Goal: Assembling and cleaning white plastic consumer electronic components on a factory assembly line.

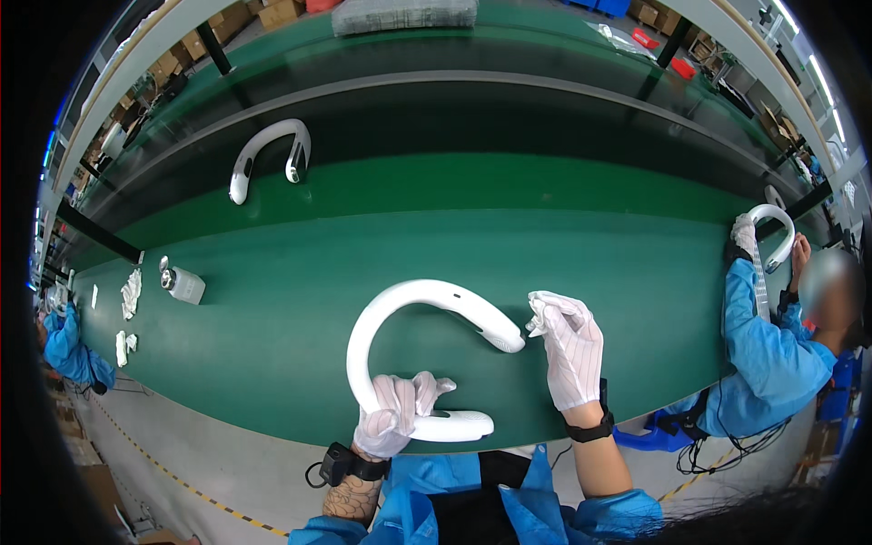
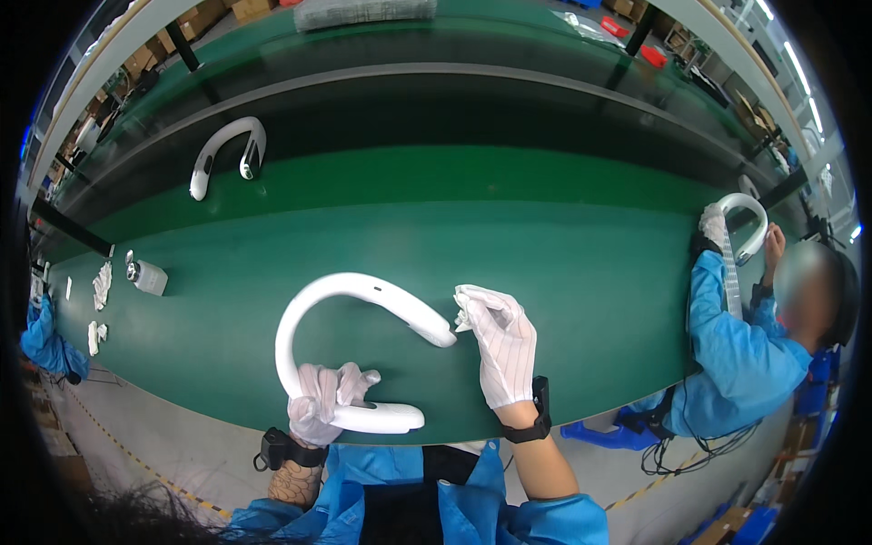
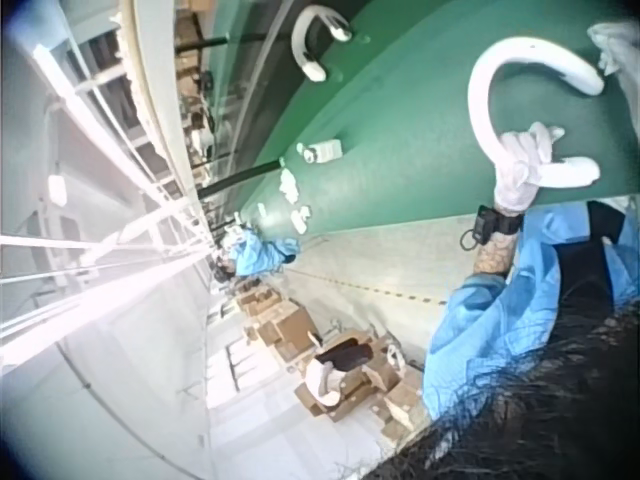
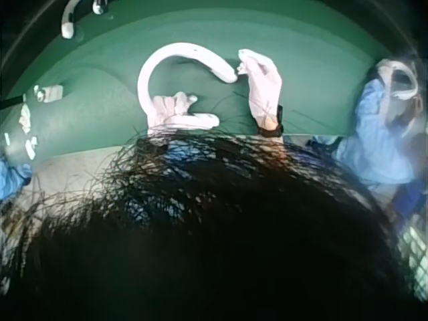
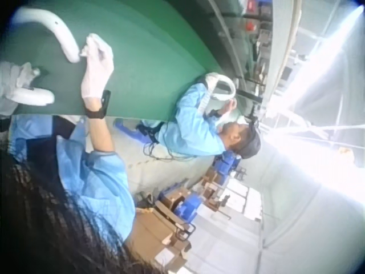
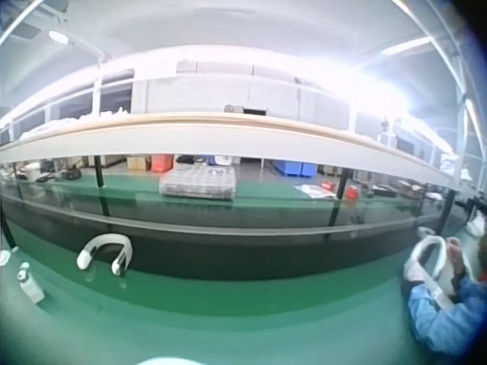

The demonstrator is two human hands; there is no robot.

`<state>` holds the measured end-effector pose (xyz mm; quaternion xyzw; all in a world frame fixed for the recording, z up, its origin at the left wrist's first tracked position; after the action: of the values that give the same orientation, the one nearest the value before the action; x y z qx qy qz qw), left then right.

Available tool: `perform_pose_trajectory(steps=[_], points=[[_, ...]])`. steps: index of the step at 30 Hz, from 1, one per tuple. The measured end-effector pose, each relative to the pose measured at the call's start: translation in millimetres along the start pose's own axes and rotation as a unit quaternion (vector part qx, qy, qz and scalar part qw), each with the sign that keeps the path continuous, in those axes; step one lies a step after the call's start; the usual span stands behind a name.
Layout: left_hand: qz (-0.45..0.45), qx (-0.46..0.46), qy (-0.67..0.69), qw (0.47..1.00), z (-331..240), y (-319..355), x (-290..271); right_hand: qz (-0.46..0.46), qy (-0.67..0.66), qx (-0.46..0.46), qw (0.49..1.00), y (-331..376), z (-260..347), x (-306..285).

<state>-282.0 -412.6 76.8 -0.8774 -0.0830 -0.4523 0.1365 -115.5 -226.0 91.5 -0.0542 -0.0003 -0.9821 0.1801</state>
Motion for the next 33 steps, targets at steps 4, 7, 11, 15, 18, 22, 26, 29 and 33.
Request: perform_pose_trajectory(steps=[4,7,11,15,18,22,26,29,33], points=[[-0.049,-0.013,0.073,0.996,16.7,8.4,-5.2,0.004,0.014,0.046,0.999,2.1,-20.9,-5.0],[-0.083,-0.009,0.117,0.99,14.1,7.6,-8.6,0.015,0.016,0.035,0.999,3.0,-25.5,-3.6],[-0.145,-0.038,0.183,0.972,10.0,-5.1,-26.6,0.013,0.061,0.031,0.998,3.5,-23.6,-3.0],[-0.204,-0.026,0.206,0.957,3.0,-9.5,-29.7,0.024,0.055,0.071,0.996,6.0,-26.7,-0.5],[-0.147,-0.015,0.177,0.973,-12.1,-35.2,-1.1,0.058,0.061,0.047,0.995,5.6,-28.3,2.8],[0.0,-0.062,0.183,0.981,-13.6,-84.0,59.5,0.11,0.01,0.08,0.991,17.7,-32.3,22.1],[-0.034,-0.138,0.104,0.984,27.6,-100.5,60.6,0.047,-0.124,0.135,0.982,21.8,-61.8,28.9],[-0.041,-0.119,0.035,0.991,25.8,-99.5,41.9,0.041,-0.051,0.122,0.99,20.4,-48.2,32.2],[-0.142,-0.141,0.004,0.98,40.3,-100.8,8.0,-0.001,-0.03,0.059,0.998,23.5,-29.9,23.8]])
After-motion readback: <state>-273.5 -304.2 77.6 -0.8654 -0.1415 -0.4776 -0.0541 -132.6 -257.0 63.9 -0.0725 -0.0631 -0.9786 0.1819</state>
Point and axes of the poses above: each hand's wrist, its own y-axis away from the middle knuckle, its own x-axis out of the palm, z = x × y, the point moved 9 cm from there along -y, towards the middle knuckle, and after that the axes turned 4 degrees about -x, right-handed, at the moved point
